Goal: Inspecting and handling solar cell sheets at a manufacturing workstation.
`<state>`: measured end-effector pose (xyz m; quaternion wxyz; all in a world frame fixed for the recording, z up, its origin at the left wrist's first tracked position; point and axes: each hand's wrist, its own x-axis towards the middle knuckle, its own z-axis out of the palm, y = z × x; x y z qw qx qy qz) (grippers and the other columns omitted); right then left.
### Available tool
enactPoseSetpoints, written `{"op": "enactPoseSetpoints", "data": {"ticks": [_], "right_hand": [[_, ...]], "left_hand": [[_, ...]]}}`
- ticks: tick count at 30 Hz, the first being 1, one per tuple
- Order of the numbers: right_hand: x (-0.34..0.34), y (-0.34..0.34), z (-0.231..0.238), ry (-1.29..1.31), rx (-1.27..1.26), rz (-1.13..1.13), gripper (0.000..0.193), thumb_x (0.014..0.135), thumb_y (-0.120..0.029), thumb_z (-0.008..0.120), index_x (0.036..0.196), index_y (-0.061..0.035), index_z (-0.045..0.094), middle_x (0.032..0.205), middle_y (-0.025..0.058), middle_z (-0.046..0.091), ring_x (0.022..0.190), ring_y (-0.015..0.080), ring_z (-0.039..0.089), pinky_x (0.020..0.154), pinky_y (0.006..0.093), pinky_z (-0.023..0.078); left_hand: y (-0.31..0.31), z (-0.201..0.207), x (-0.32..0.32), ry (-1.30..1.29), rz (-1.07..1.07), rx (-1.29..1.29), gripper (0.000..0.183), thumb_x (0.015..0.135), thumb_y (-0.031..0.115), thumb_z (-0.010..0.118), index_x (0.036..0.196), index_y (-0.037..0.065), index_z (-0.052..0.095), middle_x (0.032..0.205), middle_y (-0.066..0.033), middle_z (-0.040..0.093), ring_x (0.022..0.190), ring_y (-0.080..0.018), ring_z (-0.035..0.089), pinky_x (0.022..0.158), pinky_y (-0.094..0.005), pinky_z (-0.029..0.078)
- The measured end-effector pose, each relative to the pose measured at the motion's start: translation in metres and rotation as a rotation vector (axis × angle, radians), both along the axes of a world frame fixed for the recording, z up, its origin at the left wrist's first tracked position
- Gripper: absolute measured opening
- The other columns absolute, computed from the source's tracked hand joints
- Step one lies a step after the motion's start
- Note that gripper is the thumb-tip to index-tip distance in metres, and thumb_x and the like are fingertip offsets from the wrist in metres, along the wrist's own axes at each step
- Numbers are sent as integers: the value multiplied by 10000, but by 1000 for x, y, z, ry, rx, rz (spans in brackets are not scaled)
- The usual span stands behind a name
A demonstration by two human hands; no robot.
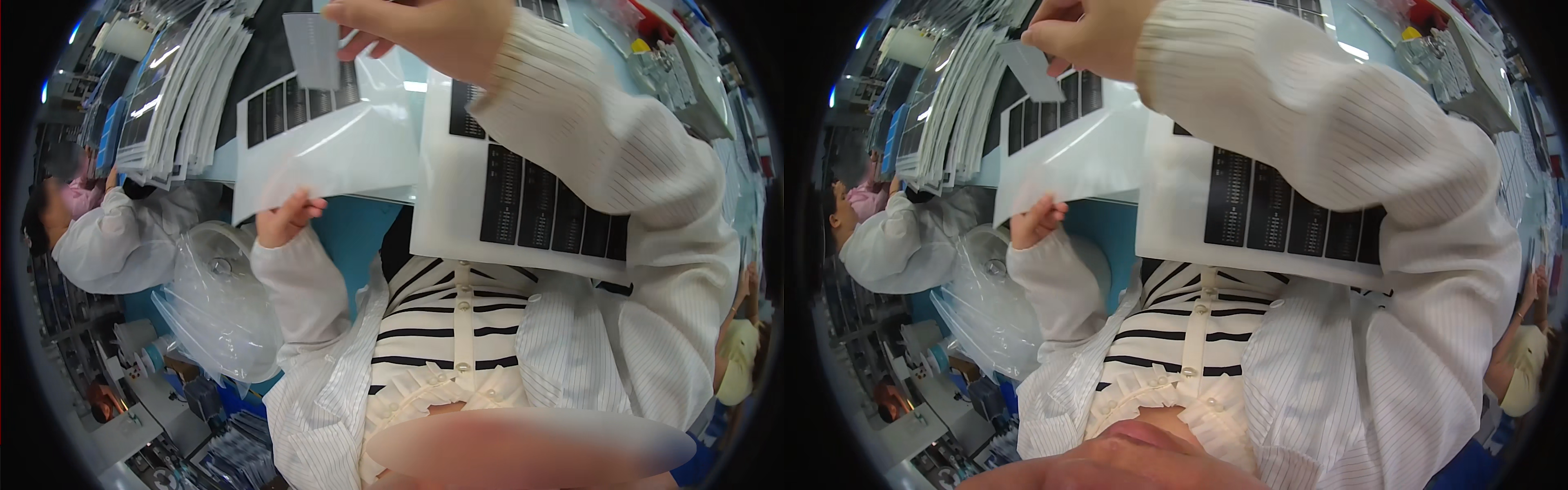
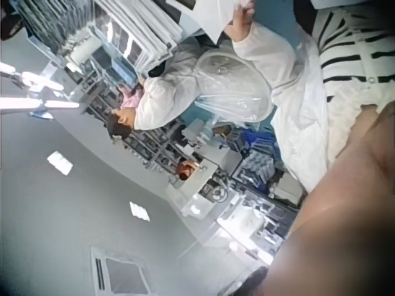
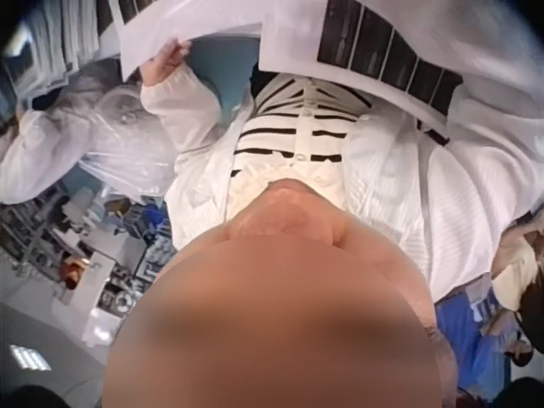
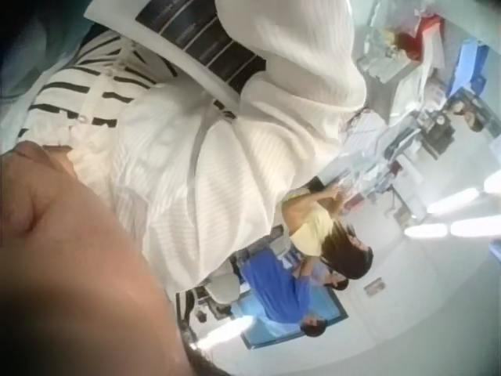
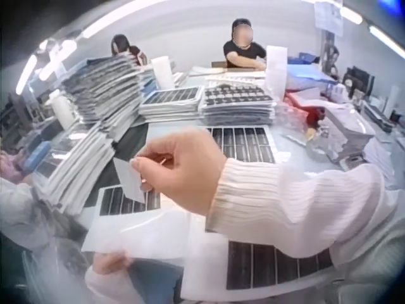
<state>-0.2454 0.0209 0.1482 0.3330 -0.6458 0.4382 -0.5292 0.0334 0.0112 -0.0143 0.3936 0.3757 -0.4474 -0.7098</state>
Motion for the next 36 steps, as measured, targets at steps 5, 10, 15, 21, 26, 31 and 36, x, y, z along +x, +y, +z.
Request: {"op": "enactPoseSetpoints", "data": {"ticks": [5, 10, 15, 21, 26, 31, 36], "right_hand": [[-29, 87, -7, 641, -280, -87, 103, 746, 1, 605, 846, 24, 611, 769, 112, 622, 671, 192, 622, 588, 241, 498], [-26, 126, -48, 851, -683, -4, 165, 693, 13, 594, 813, 124, 574, 760, 216, 601, 669, 270, 633, 549, 304, 541], [-7, 140, -65, 978, -760, -157, 128, 672, 2, 603, 741, 110, 597, 748, 223, 610, 712, 278, 639, 561, 294, 538], [-6, 141, -72, 988, -674, -198, 112, 659, 14, 622, 731, 98, 603, 719, 200, 614, 691, 266, 640, 554, 295, 535], [-2, 142, -74, 960, -658, -218, 112, 650, 11, 619, 722, 94, 603, 733, 205, 612, 693, 267, 636, 550, 292, 529], [-3, 142, -75, 933, -610, -184, 139, 625, -7, 624, 722, 91, 604, 744, 208, 608, 694, 268, 633, 538, 294, 518], [-4, 144, -75, 942, -585, -162, 155, 607, -24, 632, 716, 82, 605, 746, 201, 606, 693, 270, 628, 548, 306, 507]], "left_hand": [[-23, 8, 13, -95, 203, 26, 271, 792, 141, 627, 980, -6, 499, 797, -104, 595, 689, -159, 615, 527, -176, 513], [-22, 19, 5, -394, 374, 21, 284, 837, 257, 571, 784, -18, 526, 617, -98, 567, 471, -147, 557, 407, -195, 443], [8, 28, -3, -487, 257, -106, 390, 871, 351, 498, 700, 4, 545, 539, -81, 525, 352, -118, 447, 336, -210, 335], [42, 50, -60, -359, -128, -236, 267, 905, 202, 438, 968, -33, 548, 755, -81, 578, 564, -96, 525, 490, -185, 396], [45, 51, -87, -222, -343, -215, 308, 898, 122, 424, 1162, -33, 456, 838, -57, 553, 637, -83, 516, 553, -180, 412], [44, 49, -95, -207, -349, -257, 318, 884, 112, 457, 1163, -40, 449, 858, -65, 565, 650, -69, 517, 560, -181, 422], [46, 49, -95, -269, -353, -299, 328, 864, 88, 495, 1162, -39, 446, 873, -69, 585, 663, -62, 522, 565, -182, 425]]}}
